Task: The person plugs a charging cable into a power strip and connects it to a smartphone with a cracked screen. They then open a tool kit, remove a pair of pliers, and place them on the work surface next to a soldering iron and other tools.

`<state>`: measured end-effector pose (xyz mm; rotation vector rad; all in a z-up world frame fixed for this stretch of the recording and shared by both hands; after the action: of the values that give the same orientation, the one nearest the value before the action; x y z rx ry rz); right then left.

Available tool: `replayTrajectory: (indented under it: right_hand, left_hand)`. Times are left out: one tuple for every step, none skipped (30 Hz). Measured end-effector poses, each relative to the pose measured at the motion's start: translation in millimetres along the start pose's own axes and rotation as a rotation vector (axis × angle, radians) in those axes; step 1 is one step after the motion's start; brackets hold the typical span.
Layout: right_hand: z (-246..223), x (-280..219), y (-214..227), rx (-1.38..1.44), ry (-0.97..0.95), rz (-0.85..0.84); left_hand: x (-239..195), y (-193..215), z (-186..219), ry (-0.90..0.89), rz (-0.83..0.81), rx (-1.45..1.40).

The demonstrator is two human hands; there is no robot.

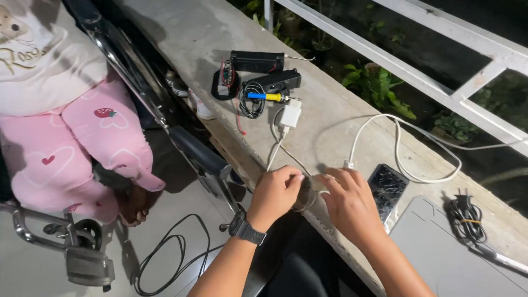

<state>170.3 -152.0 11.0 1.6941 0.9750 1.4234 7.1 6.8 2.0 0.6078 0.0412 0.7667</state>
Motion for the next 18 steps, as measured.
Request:
replayTrajectory:
  right_hand:
    - [7, -2, -8, -0.003, -0.007, -0.001]
    - [15, -4, -16, -0.064, -0.007, -0.033]
    - [22, -7, -24, -0.125, -0.008, -0.065]
    - [22, -7, -27, -0.128, -0.015, -0.066]
    - [22, -8, -29, -0.132, 0.057, 0.015]
    - [22, -9, -31, -0.136, 0.129, 0.097]
    - [21, -15, -31, -0.146, 0.117, 0.094]
    - [19, -20, -30, -0.116, 0.125, 0.128]
    - [18, -26, -31, -0.083, 0.138, 0.161]
    - [11, -28, -22, -0.089, 0.131, 0.156]
    - [3, -30, -15, -0.086, 0.135, 0.208]
    - [-5, -31, -6, -0.084, 0.138, 0.260]
    - [-4, -36, -5, -0.086, 0.137, 0.261]
    - [-4, -41, -4, -0.079, 0.116, 0.271]
    - [-3, -46, -2, -0.071, 0.096, 0.282]
    - [-2, -49, -2, -0.073, 0.096, 0.284]
    - [0, -51, -2, -0.069, 0.075, 0.287]
    - [1, -54, -2, -0.066, 0.054, 0.289]
  left_hand:
    - [7, -4, 0, -0.003, -0.007, -0.003]
    - [13, -9, 0, 0.052, -0.022, 0.061]
    - [19, -14, 0, 0.105, -0.035, 0.125]
    - [23, -15, 0, 0.102, -0.043, 0.122]
    - [27, -17, 1, 0.123, -0.090, 0.205]
    - [32, -19, 2, 0.142, -0.137, 0.287]
    - [34, -12, 18, 0.133, -0.149, 0.282]
    - [35, -5, 33, 0.188, -0.242, 0.348]
    - [36, 3, 47, 0.248, -0.332, 0.415]
    - [37, 3, 53, 0.243, -0.341, 0.410]
    - [38, 4, 57, 0.250, -0.333, 0.419]
    - [39, 6, 62, 0.256, -0.326, 0.428]
    - [39, 1, 59, 0.254, -0.327, 0.428]
    - [39, -4, 56, 0.251, -0.308, 0.423]
    - [39, -8, 53, 0.249, -0.288, 0.417]
    - [43, -15, 42, 0.247, -0.288, 0.417]
    - [46, -22, 30, 0.248, -0.282, 0.399]
    - [50, -28, 19, 0.249, -0.277, 0.380]
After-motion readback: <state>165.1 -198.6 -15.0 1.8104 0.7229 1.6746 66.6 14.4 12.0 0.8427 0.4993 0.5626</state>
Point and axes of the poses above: each hand's wrist, its own x-axis towards the middle knuckle, its own y-axis out of the back of the hand, z = x × y, the point moved 1 cm from there along x, towards the middle knuckle, and after that the axes turned 2 degrees about -z, right-handed, at the moved point
